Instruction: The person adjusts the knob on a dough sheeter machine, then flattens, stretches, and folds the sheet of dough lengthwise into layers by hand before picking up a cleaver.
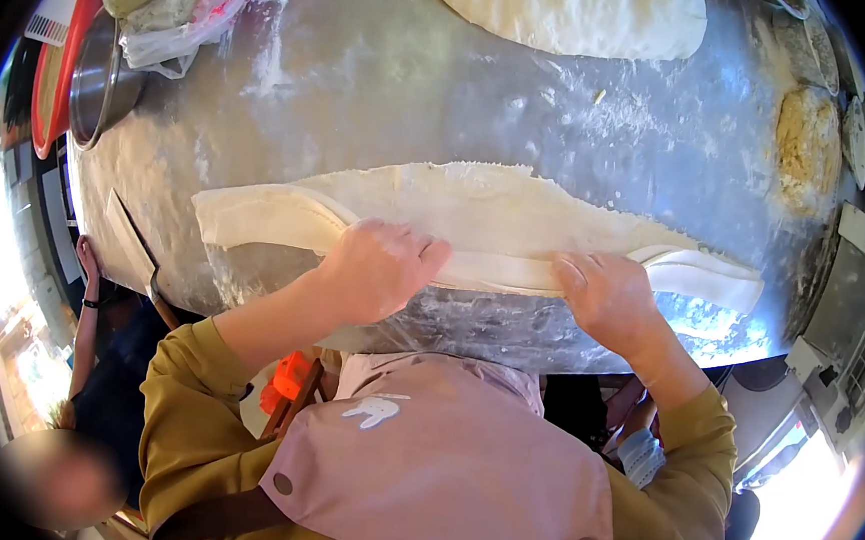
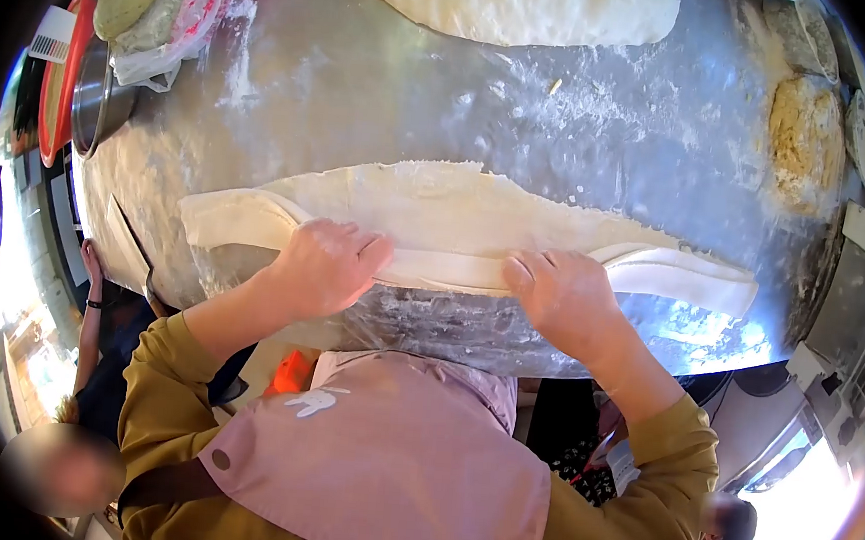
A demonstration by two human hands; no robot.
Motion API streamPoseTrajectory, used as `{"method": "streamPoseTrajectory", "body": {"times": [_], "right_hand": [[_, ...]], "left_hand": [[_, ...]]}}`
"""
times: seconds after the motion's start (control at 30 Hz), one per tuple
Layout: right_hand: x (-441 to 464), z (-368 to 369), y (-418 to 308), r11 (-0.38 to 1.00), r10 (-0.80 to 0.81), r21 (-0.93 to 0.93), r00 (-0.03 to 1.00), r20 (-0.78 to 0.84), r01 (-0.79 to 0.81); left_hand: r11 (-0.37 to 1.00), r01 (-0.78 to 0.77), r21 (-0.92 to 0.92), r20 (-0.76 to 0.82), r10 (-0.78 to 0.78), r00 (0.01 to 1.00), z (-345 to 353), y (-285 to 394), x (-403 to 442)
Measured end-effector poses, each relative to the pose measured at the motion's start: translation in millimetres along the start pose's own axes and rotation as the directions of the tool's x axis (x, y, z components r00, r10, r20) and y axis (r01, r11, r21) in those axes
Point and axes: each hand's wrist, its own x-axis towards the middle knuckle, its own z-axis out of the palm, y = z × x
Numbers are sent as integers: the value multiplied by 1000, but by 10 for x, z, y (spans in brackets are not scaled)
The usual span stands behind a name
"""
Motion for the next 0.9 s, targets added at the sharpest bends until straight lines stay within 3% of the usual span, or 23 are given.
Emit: {"method": "streamPoseTrajectory", "body": {"times": [0.1,0.17,0.2,0.27,0.37,0.53,0.6,0.8,0.9], "right_hand": [[-2,28,15,999,-38,14,990,-134,40],[-3,8,15,999,-8,36,997,-76,11],[-3,-12,13,999,6,47,999,-47,-4],[28,-82,49,993,40,103,987,157,-57],[179,-250,142,971,56,198,931,362,-136],[360,-176,435,909,131,300,883,451,-288],[383,-178,458,898,166,304,885,435,-319],[320,-152,322,909,313,176,897,313,-379],[291,-51,350,900,381,129,894,236,-417]], "left_hand": [[998,-47,-32,-66,45,997,-26,-1,7],[993,-102,-65,-155,91,984,-5,-19,12],[992,-46,-116,35,51,998,-58,-23,25],[979,88,-181,404,-7,915,-273,-32,92],[904,187,-385,536,54,843,-415,-177,265],[845,287,-452,471,-47,881,-259,-446,340],[812,360,-459,485,-111,868,-313,-470,346],[912,309,-269,339,-211,917,-271,-467,212],[863,422,-278,263,-354,897,-315,-437,221]]}}
